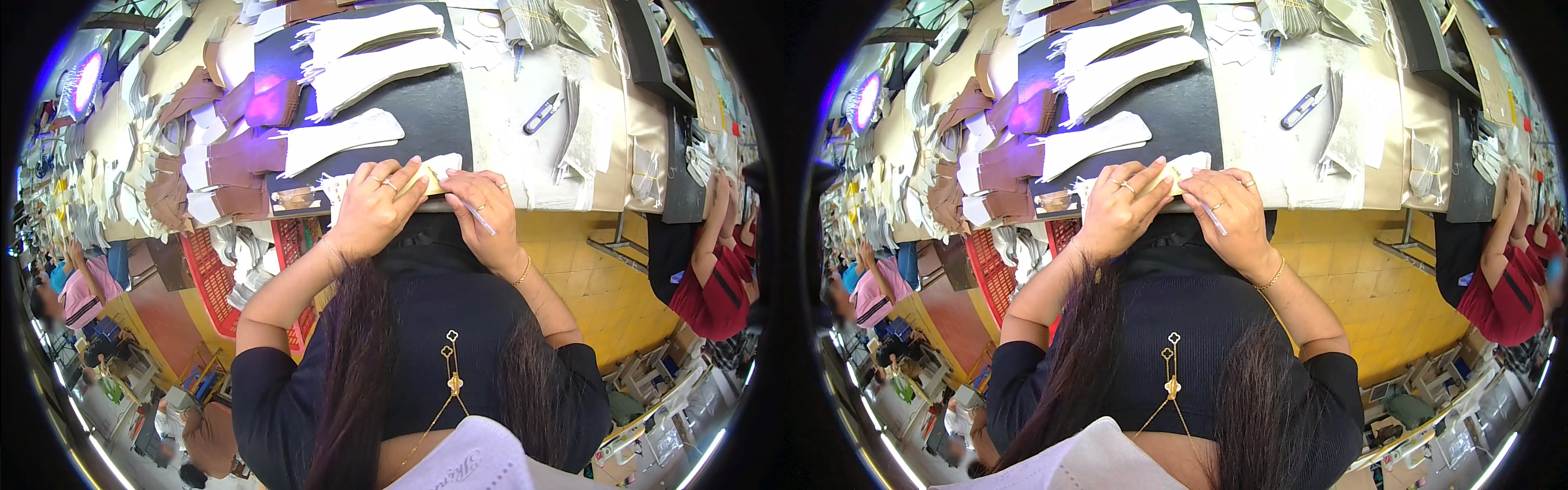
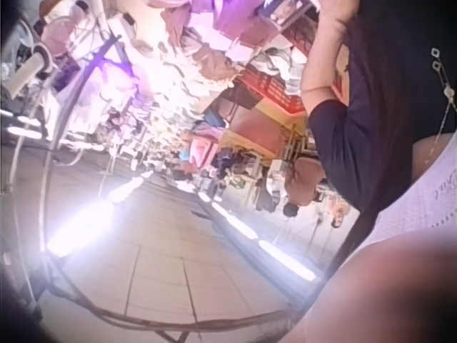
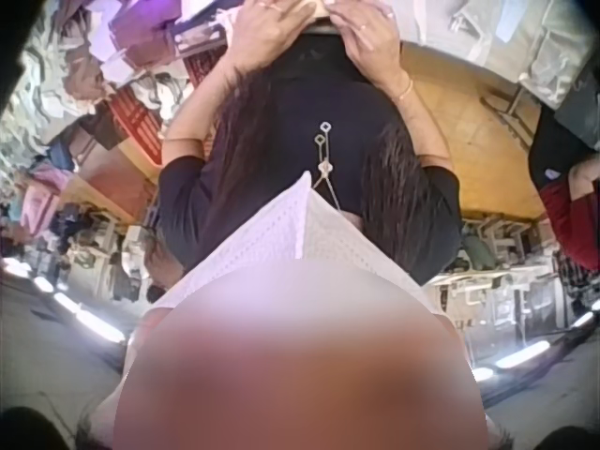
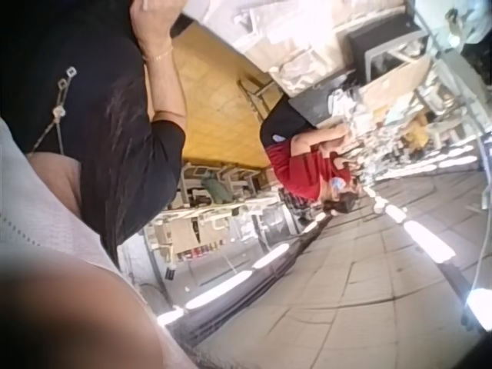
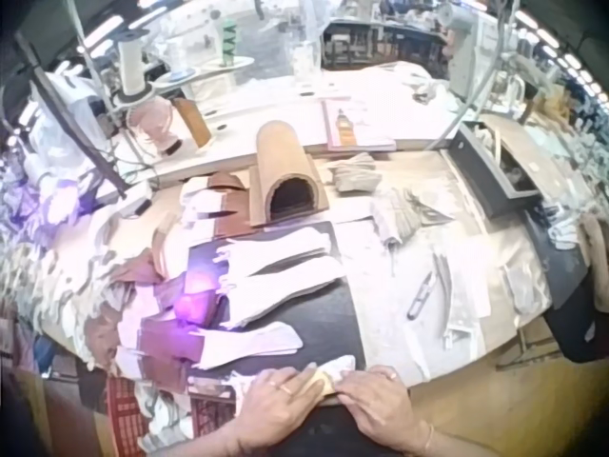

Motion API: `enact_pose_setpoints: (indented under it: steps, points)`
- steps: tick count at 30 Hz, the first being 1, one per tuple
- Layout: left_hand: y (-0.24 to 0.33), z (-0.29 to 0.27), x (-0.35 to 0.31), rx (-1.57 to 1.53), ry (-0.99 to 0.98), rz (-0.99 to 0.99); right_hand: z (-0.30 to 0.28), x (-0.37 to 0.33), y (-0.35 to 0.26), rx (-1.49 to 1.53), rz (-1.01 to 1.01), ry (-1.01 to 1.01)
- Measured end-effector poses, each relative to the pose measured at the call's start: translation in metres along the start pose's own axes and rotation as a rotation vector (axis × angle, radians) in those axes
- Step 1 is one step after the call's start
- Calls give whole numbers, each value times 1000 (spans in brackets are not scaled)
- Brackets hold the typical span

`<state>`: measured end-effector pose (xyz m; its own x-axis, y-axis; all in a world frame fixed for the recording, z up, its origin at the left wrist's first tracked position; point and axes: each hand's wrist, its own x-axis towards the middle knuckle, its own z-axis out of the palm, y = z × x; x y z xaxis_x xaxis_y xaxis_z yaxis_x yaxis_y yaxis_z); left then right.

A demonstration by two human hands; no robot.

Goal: The person repeatedly rubs small white fabric pieces with a yellow sponge on a black work surface. They handle the pieces one at a time, turning them over and rubbing different edges before stacking them on the table.

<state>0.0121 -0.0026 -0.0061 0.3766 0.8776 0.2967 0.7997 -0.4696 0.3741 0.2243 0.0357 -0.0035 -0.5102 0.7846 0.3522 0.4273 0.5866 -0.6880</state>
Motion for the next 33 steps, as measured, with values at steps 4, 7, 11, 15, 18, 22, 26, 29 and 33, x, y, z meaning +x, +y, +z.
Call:
enact_pose_setpoints:
  steps: [4,7,11,15,18,22,26,29,33]
  points:
    - [1,1,-1,19,-10,-5,0,3,0,-44,-43,-22]
    - [1,1,-3,34,-20,-8,-8,3,-2,-54,-27,-78]
    - [0,2,-4,-1,1,-26,-18,-1,-4,7,-15,-65]
    - [-10,-2,-1,-226,-4,-146,-8,-1,2,138,30,121]
    - [-12,-6,3,-430,12,-300,0,-5,5,242,124,154]
    - [-11,-14,4,-606,47,-455,3,-11,7,255,144,96]
    - [-22,-46,-1,-747,167,-492,2,-10,10,136,29,81]
    - [-37,-94,-8,-534,445,-528,3,-7,11,100,10,96]
    - [-47,-143,-13,-271,543,-463,2,-6,12,101,2,86]
